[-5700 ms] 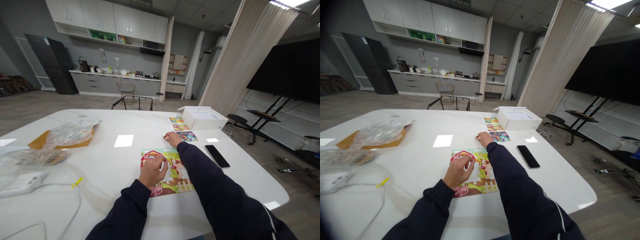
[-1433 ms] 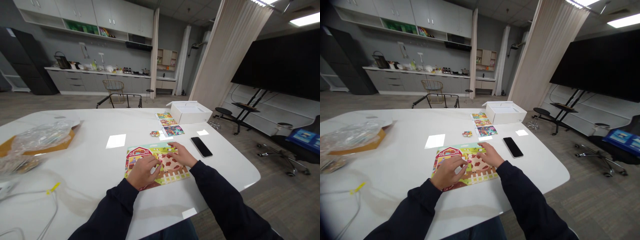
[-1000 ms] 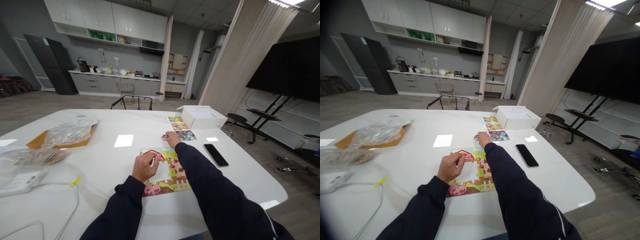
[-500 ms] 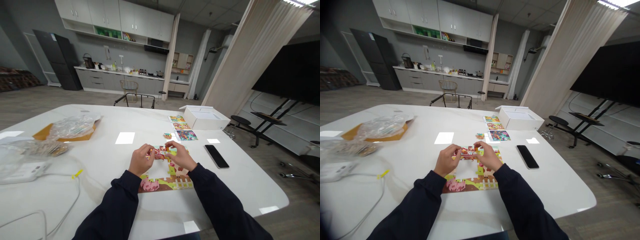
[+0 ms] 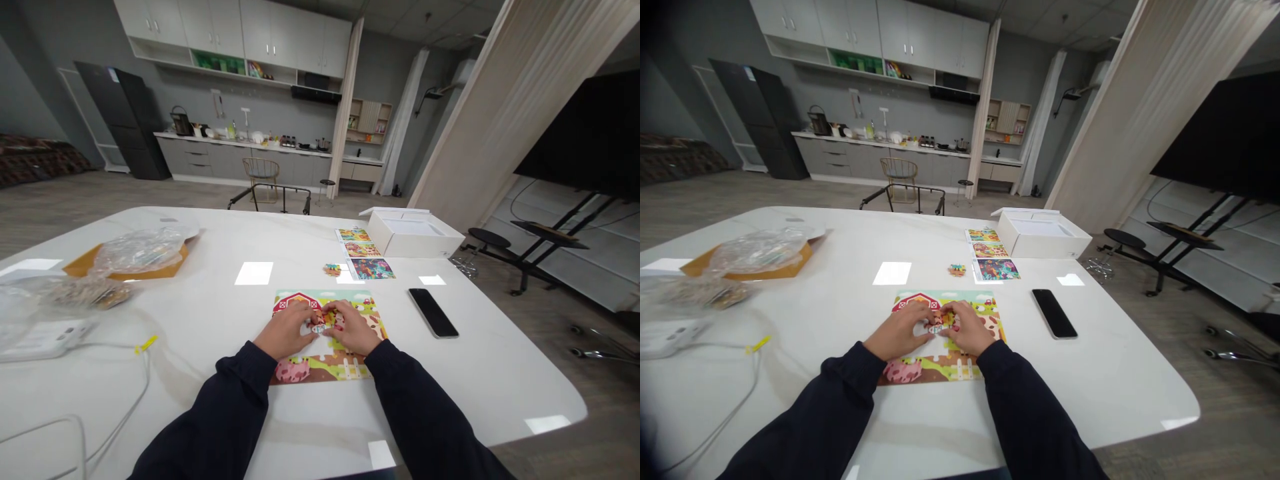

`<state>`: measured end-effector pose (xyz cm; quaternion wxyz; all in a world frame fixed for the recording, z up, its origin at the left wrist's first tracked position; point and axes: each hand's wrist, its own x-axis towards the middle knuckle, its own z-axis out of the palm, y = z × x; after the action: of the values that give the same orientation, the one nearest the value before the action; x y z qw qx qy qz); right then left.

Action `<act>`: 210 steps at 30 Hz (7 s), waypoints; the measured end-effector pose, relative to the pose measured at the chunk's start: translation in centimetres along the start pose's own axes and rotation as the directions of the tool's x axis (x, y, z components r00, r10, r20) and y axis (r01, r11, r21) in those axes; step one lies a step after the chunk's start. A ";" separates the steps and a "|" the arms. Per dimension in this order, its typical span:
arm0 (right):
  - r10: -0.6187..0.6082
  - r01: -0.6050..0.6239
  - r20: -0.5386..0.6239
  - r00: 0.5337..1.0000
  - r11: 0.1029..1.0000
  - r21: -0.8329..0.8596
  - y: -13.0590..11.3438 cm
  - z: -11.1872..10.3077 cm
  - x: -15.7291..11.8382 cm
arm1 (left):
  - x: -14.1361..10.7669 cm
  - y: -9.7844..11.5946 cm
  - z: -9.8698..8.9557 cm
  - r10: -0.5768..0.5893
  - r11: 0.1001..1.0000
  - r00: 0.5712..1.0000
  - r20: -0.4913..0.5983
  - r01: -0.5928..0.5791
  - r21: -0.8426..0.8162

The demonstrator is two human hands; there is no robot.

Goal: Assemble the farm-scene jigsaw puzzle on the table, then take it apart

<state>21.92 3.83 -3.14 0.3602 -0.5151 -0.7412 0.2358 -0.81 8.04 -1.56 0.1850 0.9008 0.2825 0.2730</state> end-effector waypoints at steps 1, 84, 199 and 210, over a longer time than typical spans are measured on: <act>0.000 0.000 0.002 1.000 1.000 0.003 0.0 0.0 0.0 | 0.0 0.0 0.0 0.001 1.000 1.000 0.008 -0.001 0.002; 0.165 -0.220 -0.186 0.969 0.919 -0.328 9.8 -2.3 14.5 | 0.3 0.8 -2.1 -0.085 0.990 0.915 -0.394 0.123 0.072; 0.160 -0.230 -0.189 0.969 0.864 -0.448 8.6 -2.1 13.7 | 0.1 0.2 -3.0 -0.072 0.990 0.976 -0.207 0.095 0.104; 0.044 -0.129 -0.251 0.967 0.935 -0.331 1.7 -2.6 12.2 | -0.6 -1.3 -5.7 -0.146 0.979 0.930 -0.339 0.186 0.087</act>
<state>22.45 15.79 0.82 0.3403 -0.6272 -0.6985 0.0540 -5.15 9.67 2.04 0.1040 0.8245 0.4002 0.3863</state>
